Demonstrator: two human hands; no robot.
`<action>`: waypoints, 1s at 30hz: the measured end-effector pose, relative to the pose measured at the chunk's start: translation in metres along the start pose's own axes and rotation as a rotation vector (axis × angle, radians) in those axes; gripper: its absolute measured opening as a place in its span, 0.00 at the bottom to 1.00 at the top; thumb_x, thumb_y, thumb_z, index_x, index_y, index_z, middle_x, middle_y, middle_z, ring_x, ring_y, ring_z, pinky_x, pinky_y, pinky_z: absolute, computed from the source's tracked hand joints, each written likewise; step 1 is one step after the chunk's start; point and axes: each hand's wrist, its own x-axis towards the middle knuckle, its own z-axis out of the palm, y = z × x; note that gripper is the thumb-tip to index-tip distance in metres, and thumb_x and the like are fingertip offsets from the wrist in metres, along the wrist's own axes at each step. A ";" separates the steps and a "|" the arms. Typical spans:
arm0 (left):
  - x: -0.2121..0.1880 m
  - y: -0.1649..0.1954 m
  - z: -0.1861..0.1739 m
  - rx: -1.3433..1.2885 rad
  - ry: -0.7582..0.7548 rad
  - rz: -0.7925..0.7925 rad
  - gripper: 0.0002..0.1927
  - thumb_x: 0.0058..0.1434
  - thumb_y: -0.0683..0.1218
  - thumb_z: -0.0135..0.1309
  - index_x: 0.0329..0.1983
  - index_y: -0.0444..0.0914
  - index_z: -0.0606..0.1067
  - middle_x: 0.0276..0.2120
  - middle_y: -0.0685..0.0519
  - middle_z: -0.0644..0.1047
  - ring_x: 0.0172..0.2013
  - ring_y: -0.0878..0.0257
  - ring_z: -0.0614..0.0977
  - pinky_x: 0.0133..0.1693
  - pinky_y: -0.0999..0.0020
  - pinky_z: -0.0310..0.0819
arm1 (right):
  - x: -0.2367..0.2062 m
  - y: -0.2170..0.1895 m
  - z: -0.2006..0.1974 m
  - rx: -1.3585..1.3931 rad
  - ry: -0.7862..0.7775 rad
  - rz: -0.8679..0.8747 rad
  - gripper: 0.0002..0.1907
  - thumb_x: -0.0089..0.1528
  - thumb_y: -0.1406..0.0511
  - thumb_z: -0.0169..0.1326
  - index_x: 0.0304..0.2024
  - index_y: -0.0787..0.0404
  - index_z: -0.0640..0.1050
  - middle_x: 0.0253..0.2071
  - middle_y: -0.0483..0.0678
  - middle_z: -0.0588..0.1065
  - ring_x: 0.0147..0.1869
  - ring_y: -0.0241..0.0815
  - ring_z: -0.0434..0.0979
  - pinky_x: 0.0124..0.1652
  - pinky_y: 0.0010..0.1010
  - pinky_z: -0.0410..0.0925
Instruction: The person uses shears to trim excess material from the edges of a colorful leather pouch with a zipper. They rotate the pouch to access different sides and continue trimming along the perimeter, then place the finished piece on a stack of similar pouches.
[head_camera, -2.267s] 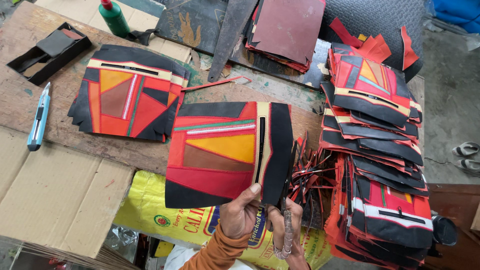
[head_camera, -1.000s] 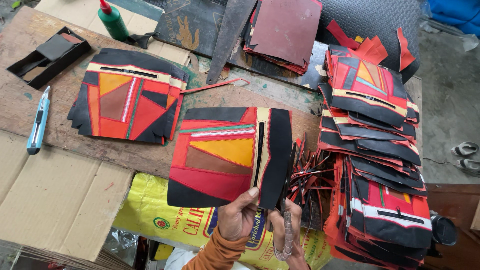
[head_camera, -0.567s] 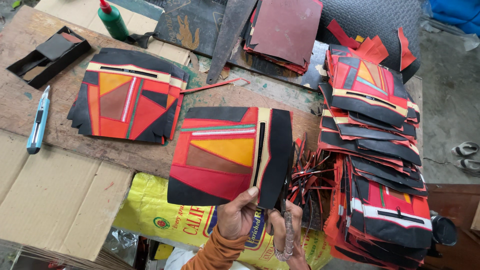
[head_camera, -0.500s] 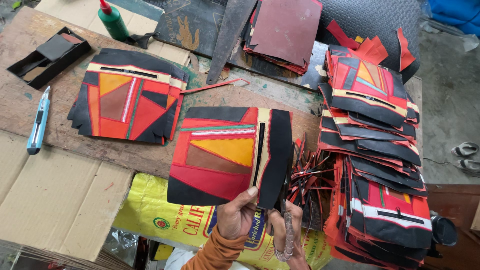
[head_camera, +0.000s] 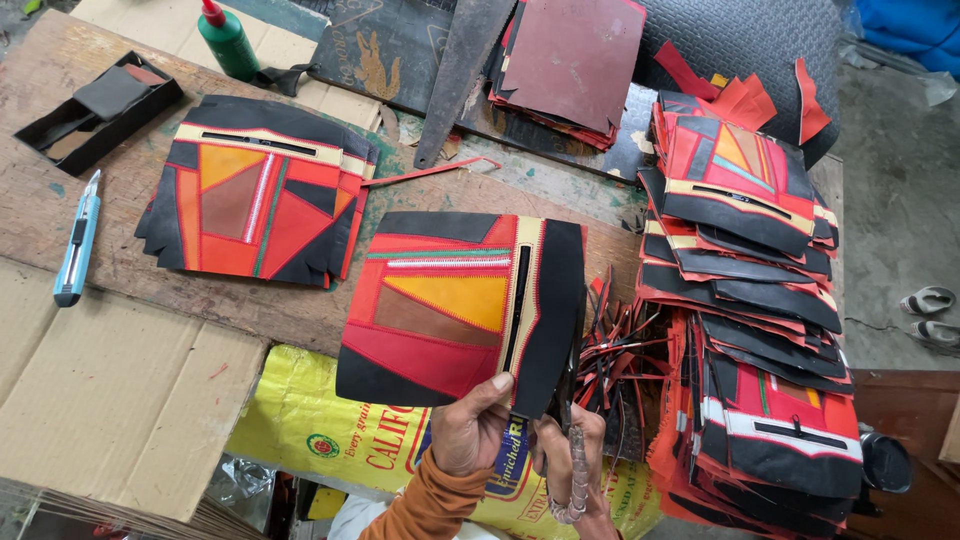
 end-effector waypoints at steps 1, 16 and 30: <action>0.000 0.001 0.001 -0.009 -0.028 -0.006 0.16 0.68 0.42 0.48 0.44 0.21 0.76 0.37 0.37 0.83 0.35 0.52 0.85 0.41 0.60 0.81 | 0.000 0.000 0.000 0.007 0.002 -0.002 0.14 0.58 0.66 0.48 0.20 0.67 0.73 0.12 0.47 0.71 0.12 0.37 0.70 0.16 0.30 0.62; -0.005 0.001 0.011 0.046 -0.030 0.133 0.12 0.67 0.39 0.49 0.47 0.25 0.77 0.38 0.39 0.83 0.37 0.53 0.85 0.41 0.61 0.81 | 0.000 0.008 -0.001 -0.021 0.032 0.039 0.18 0.61 0.65 0.52 0.17 0.67 0.75 0.09 0.47 0.71 0.10 0.36 0.69 0.14 0.29 0.60; -0.007 0.001 0.002 0.079 -0.068 0.107 0.13 0.68 0.39 0.50 0.47 0.21 0.76 0.41 0.36 0.82 0.40 0.51 0.85 0.40 0.57 0.82 | 0.005 -0.007 -0.001 0.020 0.010 0.058 0.14 0.61 0.66 0.49 0.24 0.68 0.76 0.15 0.49 0.72 0.17 0.37 0.70 0.20 0.30 0.62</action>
